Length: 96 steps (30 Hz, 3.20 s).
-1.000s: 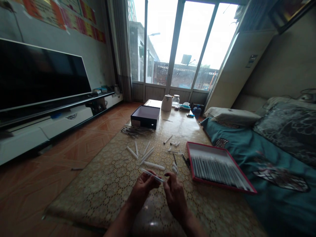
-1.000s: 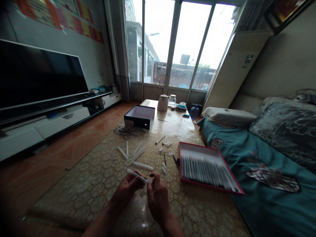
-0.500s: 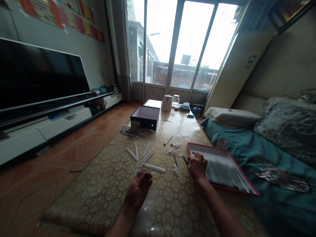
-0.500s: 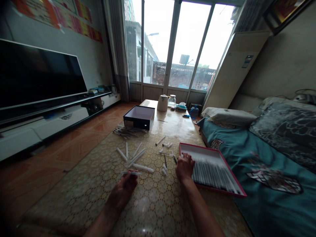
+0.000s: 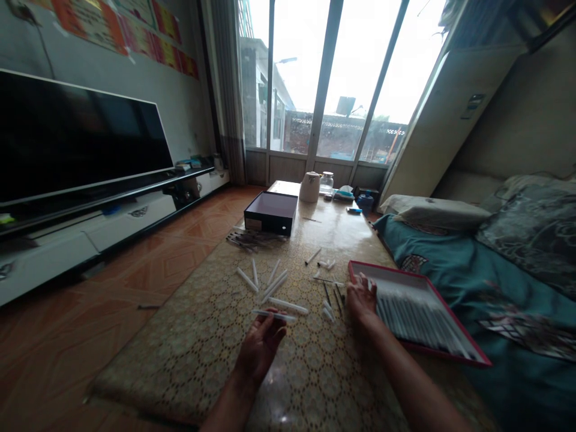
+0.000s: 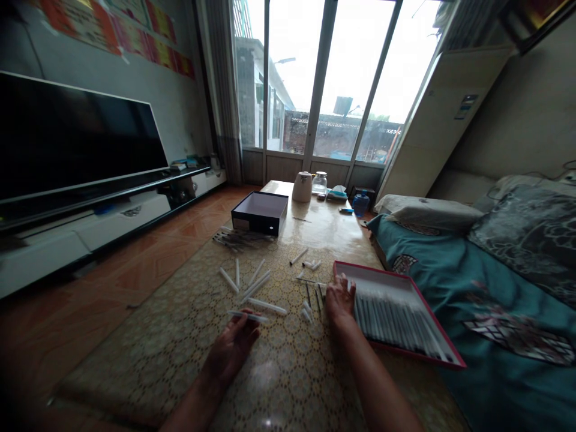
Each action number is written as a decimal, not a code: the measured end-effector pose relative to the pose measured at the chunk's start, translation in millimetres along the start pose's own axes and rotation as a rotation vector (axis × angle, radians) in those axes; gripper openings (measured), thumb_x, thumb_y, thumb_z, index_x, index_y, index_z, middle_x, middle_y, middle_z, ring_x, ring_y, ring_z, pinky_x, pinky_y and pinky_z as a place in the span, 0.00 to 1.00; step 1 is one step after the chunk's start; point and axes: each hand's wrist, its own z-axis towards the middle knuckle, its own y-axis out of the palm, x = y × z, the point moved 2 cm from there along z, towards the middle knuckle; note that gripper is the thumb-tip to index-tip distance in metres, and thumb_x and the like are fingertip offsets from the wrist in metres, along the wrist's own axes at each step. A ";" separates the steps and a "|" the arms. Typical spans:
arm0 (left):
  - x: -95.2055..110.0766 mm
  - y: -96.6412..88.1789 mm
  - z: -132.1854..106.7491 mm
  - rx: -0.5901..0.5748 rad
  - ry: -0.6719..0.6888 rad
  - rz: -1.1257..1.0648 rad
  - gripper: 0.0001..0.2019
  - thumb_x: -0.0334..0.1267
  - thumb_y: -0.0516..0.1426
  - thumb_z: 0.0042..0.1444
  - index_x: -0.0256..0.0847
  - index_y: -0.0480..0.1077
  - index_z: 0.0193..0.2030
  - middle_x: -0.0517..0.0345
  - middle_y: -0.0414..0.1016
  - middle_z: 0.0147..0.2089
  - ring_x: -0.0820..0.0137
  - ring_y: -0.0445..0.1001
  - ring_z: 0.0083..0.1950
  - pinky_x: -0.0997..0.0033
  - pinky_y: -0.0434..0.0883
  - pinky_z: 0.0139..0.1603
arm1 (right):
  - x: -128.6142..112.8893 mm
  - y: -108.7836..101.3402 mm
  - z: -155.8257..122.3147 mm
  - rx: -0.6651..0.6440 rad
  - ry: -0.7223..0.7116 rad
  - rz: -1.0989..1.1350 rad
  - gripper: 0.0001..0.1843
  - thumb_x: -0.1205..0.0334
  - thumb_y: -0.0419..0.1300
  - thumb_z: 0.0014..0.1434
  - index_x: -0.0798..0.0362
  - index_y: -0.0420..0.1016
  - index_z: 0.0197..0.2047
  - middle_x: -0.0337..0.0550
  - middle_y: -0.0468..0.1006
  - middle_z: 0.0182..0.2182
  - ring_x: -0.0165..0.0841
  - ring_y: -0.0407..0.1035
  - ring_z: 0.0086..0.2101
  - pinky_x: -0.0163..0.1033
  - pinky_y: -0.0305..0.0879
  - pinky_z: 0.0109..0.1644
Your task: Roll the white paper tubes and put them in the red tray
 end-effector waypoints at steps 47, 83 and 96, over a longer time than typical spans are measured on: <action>-4.5 14.0 -5.9 -0.190 0.082 0.239 0.10 0.35 0.64 0.45 0.37 0.69 0.34 0.54 0.78 0.35 0.68 0.76 0.36 0.67 0.70 0.41 | -100.9 -16.5 -115.7 -0.044 0.088 1.509 0.12 0.54 0.57 0.55 0.54 0.73 0.37 0.40 0.73 0.26 0.29 0.66 0.23 0.33 0.64 0.27; -6.2 12.4 -4.9 -0.137 0.091 0.262 0.13 0.37 0.66 0.42 0.36 0.71 0.33 0.53 0.78 0.32 0.67 0.77 0.34 0.67 0.71 0.40 | -104.9 -18.7 -116.1 0.036 -0.032 1.212 0.14 0.54 0.46 0.63 0.50 0.66 0.31 0.35 0.68 0.23 0.29 0.63 0.24 0.33 0.57 0.29; -6.0 11.5 -4.8 -0.153 0.095 0.260 0.10 0.35 0.64 0.44 0.36 0.70 0.34 0.54 0.78 0.32 0.69 0.77 0.33 0.69 0.71 0.39 | -104.3 -20.8 -116.4 -0.001 -0.037 1.255 0.12 0.54 0.47 0.63 0.50 0.65 0.32 0.34 0.67 0.23 0.29 0.63 0.24 0.32 0.56 0.30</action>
